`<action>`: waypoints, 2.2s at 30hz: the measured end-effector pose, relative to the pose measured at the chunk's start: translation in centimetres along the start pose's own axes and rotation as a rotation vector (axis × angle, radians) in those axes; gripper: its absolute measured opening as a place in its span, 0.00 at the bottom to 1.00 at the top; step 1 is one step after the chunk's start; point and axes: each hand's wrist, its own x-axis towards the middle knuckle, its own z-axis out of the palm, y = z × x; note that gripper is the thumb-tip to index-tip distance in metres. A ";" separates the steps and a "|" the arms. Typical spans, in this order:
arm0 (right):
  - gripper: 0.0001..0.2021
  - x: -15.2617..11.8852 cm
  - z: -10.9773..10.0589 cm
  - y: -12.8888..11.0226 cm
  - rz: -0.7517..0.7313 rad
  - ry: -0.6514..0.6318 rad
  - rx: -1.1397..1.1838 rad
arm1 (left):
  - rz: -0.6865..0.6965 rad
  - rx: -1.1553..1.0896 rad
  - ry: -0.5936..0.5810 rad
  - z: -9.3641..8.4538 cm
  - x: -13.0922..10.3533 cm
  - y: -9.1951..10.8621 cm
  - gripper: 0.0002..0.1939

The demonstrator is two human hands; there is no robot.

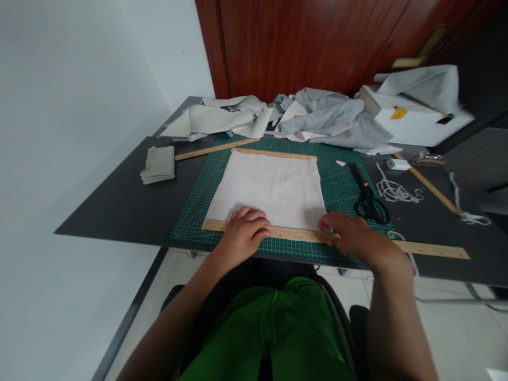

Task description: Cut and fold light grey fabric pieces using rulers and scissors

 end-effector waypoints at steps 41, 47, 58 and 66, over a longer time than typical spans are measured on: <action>0.15 0.9 1.8 -0.8 -0.162 0.075 -0.017 | -0.033 -0.065 0.000 -0.2 -0.6 0.3 0.08; 0.13 2.4 2.7 -3.8 -0.341 0.072 -0.061 | -0.040 -0.162 0.023 -0.2 -0.6 -0.1 0.09; 0.13 3.6 3.6 -3.1 -0.329 0.034 0.069 | -0.083 -0.194 0.079 0.0 -0.6 -0.2 0.09; 0.15 3.4 5.7 -3.5 -0.468 0.108 -0.002 | -0.122 -0.070 0.060 0.5 -1.0 0.3 0.07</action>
